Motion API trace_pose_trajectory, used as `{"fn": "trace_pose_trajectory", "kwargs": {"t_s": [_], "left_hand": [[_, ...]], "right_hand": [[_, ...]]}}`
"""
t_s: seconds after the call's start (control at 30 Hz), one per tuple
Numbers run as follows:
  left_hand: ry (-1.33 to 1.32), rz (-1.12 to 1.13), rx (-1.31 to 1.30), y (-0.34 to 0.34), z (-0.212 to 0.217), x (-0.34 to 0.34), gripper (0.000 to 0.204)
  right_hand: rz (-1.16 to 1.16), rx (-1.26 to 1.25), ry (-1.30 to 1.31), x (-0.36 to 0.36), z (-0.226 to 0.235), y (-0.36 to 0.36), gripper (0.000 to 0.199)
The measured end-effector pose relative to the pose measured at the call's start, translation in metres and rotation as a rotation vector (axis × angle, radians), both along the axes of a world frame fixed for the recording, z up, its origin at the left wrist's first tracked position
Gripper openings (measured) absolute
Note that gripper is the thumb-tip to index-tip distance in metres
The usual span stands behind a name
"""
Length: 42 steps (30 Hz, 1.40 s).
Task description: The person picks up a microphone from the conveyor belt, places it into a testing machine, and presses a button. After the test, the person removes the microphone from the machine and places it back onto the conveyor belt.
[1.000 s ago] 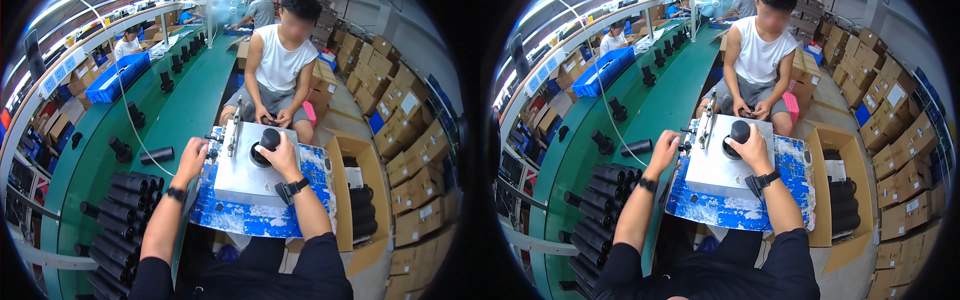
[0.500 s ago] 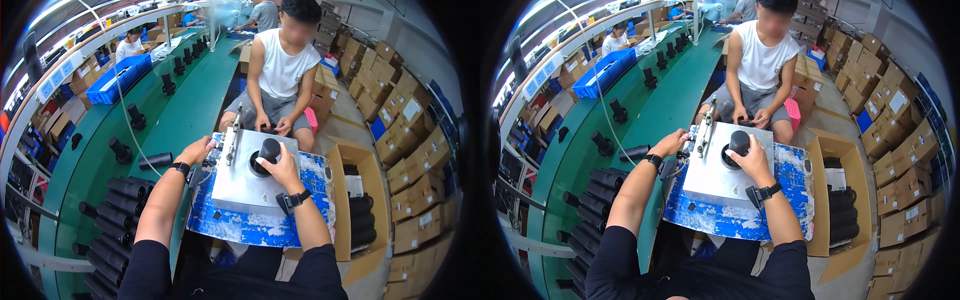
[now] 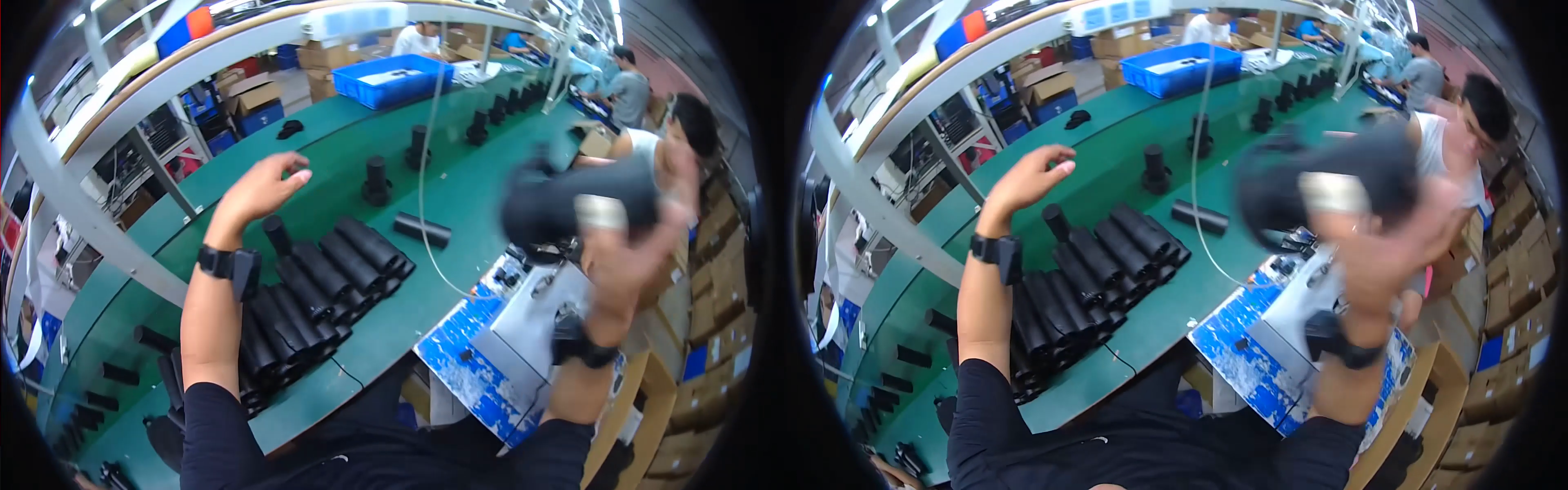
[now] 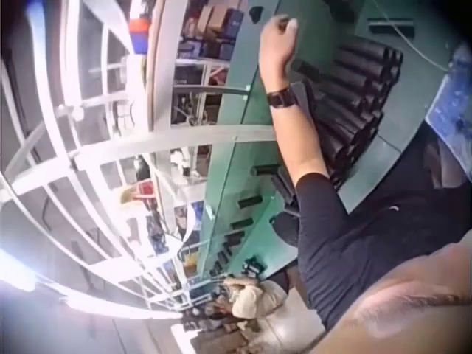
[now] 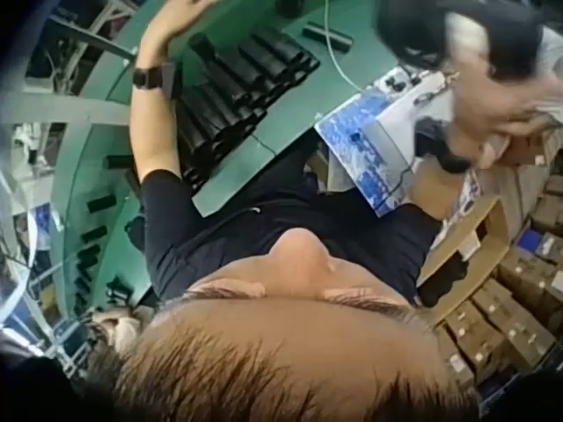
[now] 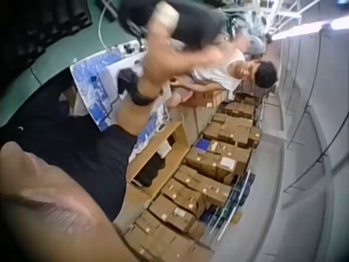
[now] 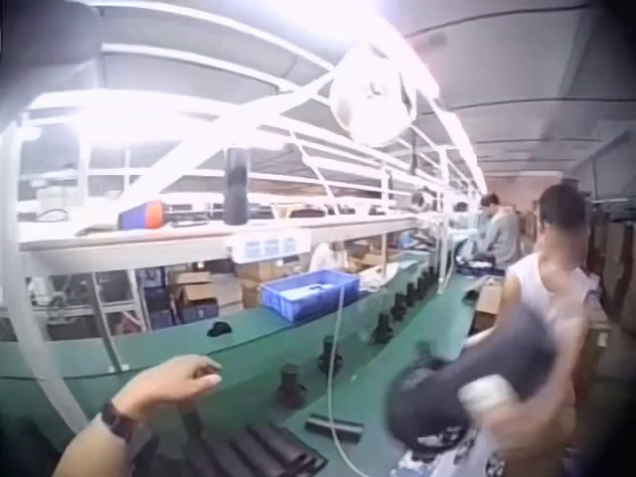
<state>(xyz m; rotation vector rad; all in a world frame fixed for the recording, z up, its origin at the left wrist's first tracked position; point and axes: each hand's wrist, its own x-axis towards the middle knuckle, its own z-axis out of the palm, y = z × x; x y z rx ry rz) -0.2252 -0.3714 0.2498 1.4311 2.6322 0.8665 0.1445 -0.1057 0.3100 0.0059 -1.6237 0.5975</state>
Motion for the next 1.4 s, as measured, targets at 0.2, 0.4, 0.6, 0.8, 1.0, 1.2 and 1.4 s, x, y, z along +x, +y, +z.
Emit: {"fn": "trace_pose_trajectory", "kwargs": {"t_s": [0.2,0.4,0.6,0.8,1.0,1.2,1.4], "left_hand": [[0.095,0.282,-0.5,-0.026,-0.141,-0.074,0.064],[0.027,0.171,-0.504,-0.046,-0.179,-0.088,0.057],[0.048,0.129,-0.411,-0.037,-0.16,-0.088,0.045],[0.238,0.143,0.016,-0.033,-0.043,-0.001,0.043],[0.276,-0.371,0.408,-0.004,0.031,0.148,0.06],[0.281,-0.658,-0.109,0.013,0.019,0.248,0.063],[0.026,-0.882,-0.233,0.054,-0.05,0.285,0.054]], "right_hand": [[0.095,-0.053,-0.482,-0.25,-0.106,-0.053,0.071],[0.226,-0.011,-0.993,-0.371,-0.227,-0.09,0.069],[0.116,0.084,-1.101,-0.398,-0.265,-0.075,0.071],[0.419,0.322,-0.822,-0.304,-0.175,-0.079,0.078],[0.442,-0.366,-0.685,-0.126,-0.121,-0.105,0.068],[0.36,-0.688,-0.508,0.07,-0.225,-0.09,0.056],[0.178,-0.926,-0.466,0.234,-0.361,-0.092,0.048]]}}
